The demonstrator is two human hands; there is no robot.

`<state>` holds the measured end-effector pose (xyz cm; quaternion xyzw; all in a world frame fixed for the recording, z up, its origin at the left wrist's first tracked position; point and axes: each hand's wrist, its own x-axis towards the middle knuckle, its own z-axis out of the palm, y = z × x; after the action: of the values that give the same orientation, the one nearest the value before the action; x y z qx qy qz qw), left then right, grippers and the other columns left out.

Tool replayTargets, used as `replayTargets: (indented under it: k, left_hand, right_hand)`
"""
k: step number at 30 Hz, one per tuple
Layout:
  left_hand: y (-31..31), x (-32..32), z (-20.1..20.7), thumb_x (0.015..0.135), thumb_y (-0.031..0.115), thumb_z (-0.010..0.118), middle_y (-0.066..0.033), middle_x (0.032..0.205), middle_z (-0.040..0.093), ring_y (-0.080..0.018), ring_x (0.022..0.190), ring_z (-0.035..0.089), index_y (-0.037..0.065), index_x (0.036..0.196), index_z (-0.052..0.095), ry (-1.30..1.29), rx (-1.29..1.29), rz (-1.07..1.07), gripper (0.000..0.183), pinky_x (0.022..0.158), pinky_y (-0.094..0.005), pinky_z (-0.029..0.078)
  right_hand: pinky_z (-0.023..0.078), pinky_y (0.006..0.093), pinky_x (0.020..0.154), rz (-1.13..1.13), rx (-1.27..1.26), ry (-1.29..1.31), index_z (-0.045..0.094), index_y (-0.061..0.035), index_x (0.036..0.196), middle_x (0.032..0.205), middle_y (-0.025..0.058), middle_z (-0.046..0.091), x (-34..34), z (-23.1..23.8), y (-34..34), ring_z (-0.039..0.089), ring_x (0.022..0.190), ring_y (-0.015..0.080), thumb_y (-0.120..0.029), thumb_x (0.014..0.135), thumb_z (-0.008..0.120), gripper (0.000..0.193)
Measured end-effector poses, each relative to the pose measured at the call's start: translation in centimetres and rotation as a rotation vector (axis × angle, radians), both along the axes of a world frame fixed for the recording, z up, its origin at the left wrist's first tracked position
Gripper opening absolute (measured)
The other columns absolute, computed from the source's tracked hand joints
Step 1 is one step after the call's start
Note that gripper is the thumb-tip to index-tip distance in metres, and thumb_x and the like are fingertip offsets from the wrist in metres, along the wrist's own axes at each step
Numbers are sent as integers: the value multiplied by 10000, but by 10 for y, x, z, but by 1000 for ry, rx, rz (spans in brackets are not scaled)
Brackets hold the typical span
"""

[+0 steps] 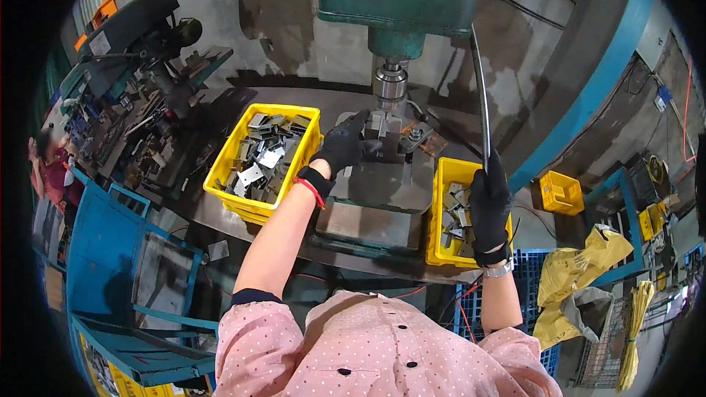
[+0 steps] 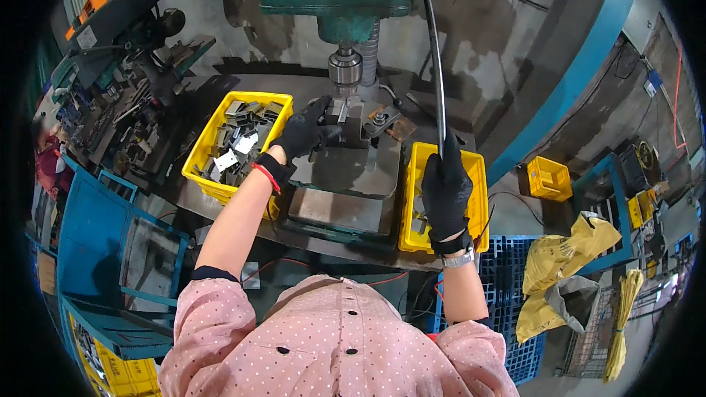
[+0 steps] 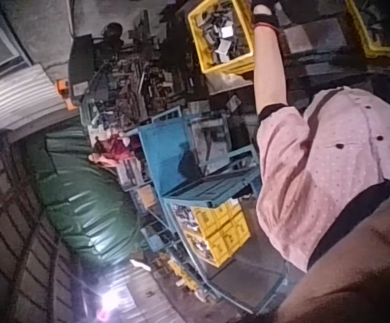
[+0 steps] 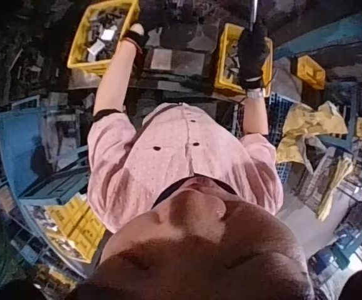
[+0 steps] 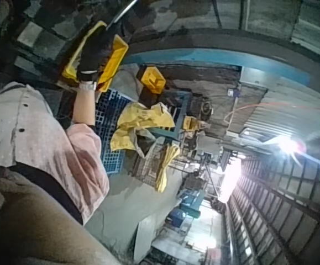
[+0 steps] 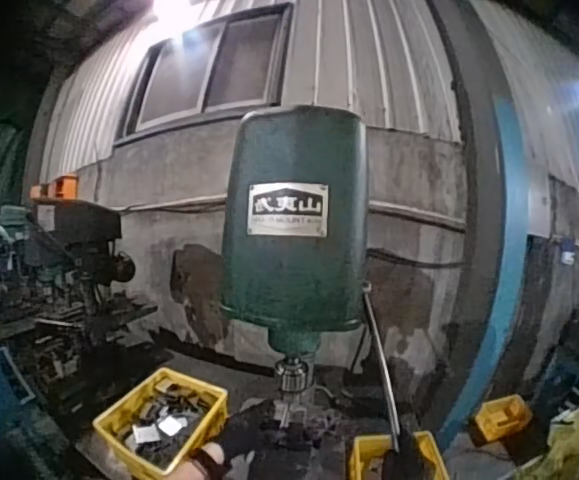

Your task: Operating a drill press to create holes in metal workpieces and sorting them into bins.

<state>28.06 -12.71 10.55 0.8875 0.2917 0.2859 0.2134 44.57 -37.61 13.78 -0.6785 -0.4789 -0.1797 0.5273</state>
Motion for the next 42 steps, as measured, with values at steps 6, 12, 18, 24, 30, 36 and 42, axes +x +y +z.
replayTargets:
  k: [6, 12, 18, 24, 30, 36, 42]
  left_hand:
    - [4, -1, 8, 749, 307, 711, -190, 1279, 486, -322, 1164, 484, 75, 1335, 388, 40, -62, -59, 709, 967, -383, 393]
    - [4, -1, 10, 762, 277, 700, -192, 1290, 476, -314, 1189, 466, 73, 1345, 375, 16, -67, -91, 699, 982, -369, 383]
    - [12, 2, -4, 765, 240, 695, -198, 1263, 495, -289, 1166, 492, 45, 1321, 404, -96, -136, -109, 657, 963, -351, 403]
    - [9, 5, -2, 784, 299, 671, -200, 1222, 527, -319, 1101, 528, 45, 1265, 470, -7, 141, -39, 579, 942, -372, 412]
    - [12, 7, 8, 788, 338, 658, -189, 1179, 558, -324, 1053, 550, 48, 1241, 493, 48, 201, -42, 563, 911, -377, 426]
    - [35, 4, 11, 870, 356, 566, -90, 1024, 621, -160, 872, 572, 42, 1182, 537, -81, -470, -301, 443, 766, -293, 464]
    - [53, 14, 32, 958, 350, 350, -65, 1013, 619, -106, 844, 546, 26, 1142, 561, 181, -534, -384, 428, 757, -278, 457]
  right_hand:
    - [467, 314, 568, -35, 13, -49, 498, -60, 1256, 943, 174, 646, -6, 38, -17, 616, 655, 235, -52, 864, 515, 393]
    - [485, 335, 599, -92, -92, -161, 506, -75, 1240, 970, 192, 635, -14, 63, -27, 647, 738, 281, -61, 855, 513, 385]
    - [494, 331, 625, -94, -165, -28, 516, -51, 1223, 972, 199, 636, -21, 74, -31, 646, 752, 290, -45, 852, 514, 371]
    - [505, 314, 689, -59, -158, 44, 531, -8, 1198, 994, 216, 631, -23, 81, -34, 654, 810, 289, -49, 854, 520, 346]
    - [506, 313, 685, -120, -187, -203, 538, 6, 1183, 993, 214, 633, -13, 79, -33, 656, 815, 282, -50, 852, 513, 336]
    - [507, 317, 702, -73, -217, -102, 514, 1, 1207, 1042, 208, 622, -12, 79, -33, 653, 860, 286, -35, 848, 495, 362]
    - [499, 328, 746, 20, -222, 15, 482, -30, 1247, 1103, 199, 600, -11, 75, -34, 640, 884, 302, -20, 819, 493, 428]
